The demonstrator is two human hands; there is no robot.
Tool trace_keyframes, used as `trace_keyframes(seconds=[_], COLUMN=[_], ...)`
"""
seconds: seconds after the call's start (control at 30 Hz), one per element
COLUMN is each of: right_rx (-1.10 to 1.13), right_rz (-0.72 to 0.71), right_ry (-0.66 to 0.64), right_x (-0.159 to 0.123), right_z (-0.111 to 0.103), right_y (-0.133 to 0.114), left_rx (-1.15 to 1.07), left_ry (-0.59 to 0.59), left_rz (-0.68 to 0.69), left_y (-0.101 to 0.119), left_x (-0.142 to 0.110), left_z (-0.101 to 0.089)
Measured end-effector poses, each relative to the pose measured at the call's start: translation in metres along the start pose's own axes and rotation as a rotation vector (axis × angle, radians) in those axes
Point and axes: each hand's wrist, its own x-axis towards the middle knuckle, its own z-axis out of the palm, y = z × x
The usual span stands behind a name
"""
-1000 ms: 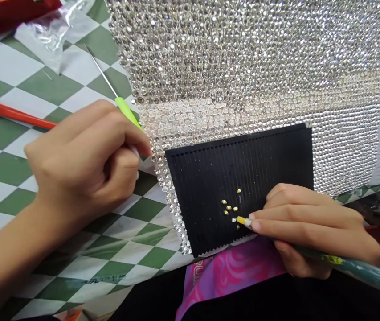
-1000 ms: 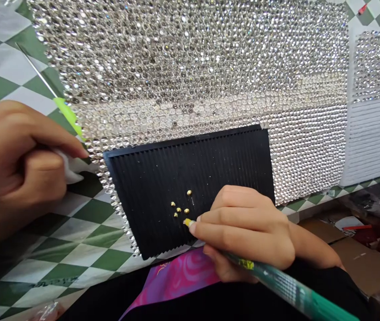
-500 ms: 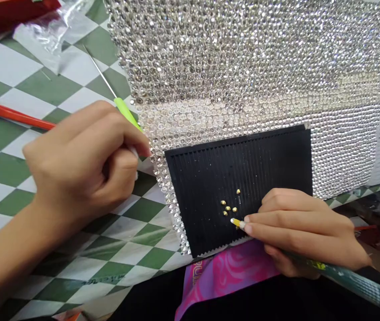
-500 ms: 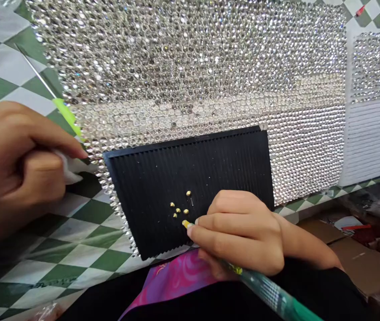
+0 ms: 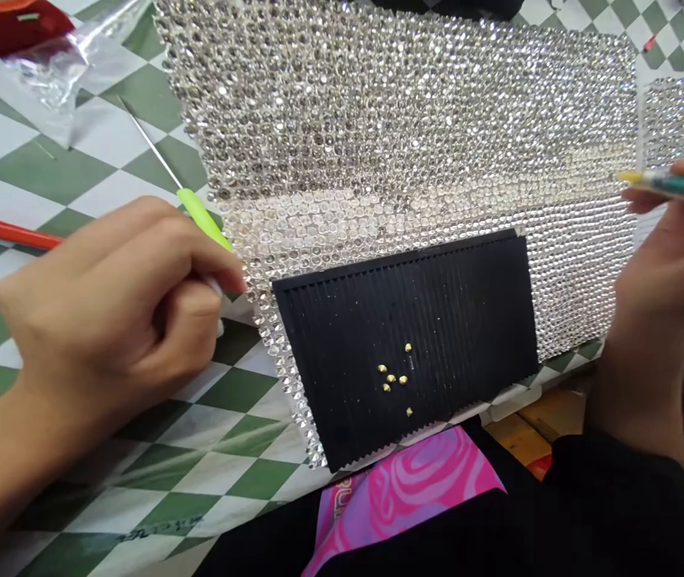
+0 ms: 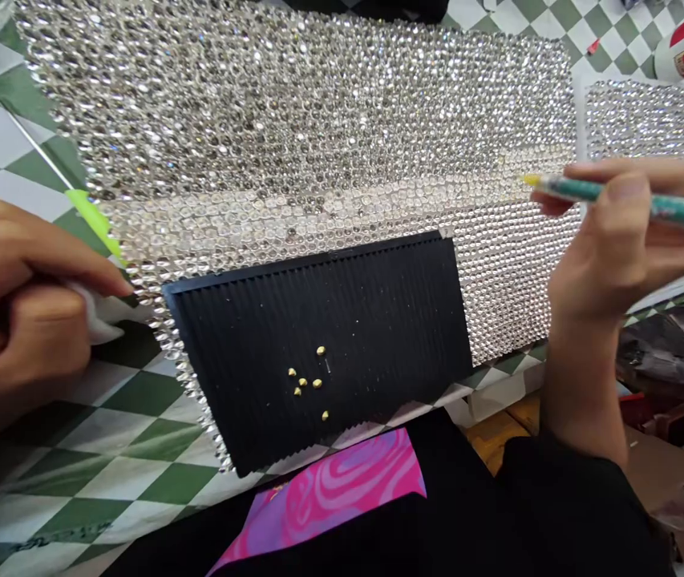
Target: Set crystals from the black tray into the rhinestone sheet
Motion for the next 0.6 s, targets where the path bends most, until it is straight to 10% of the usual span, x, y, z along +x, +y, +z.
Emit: trace_keyframes(seconds=[0.13, 0.6], right_rx=[-0.218, -0.432], right_rz=[-0.037, -0.198], right_ry=[0.261, 0.114], right_x=[0.020, 0.020], right_z=[-0.014, -0.025], right_y=[0.030, 0.060], left_rx=[-0.011, -0.010], left_ry=[0.096, 0.081], left_rz=[-0.081, -0.121], left_y=[0.004, 0.003], left_x=[-0.001, -0.005], left_z=[0.005, 0.006])
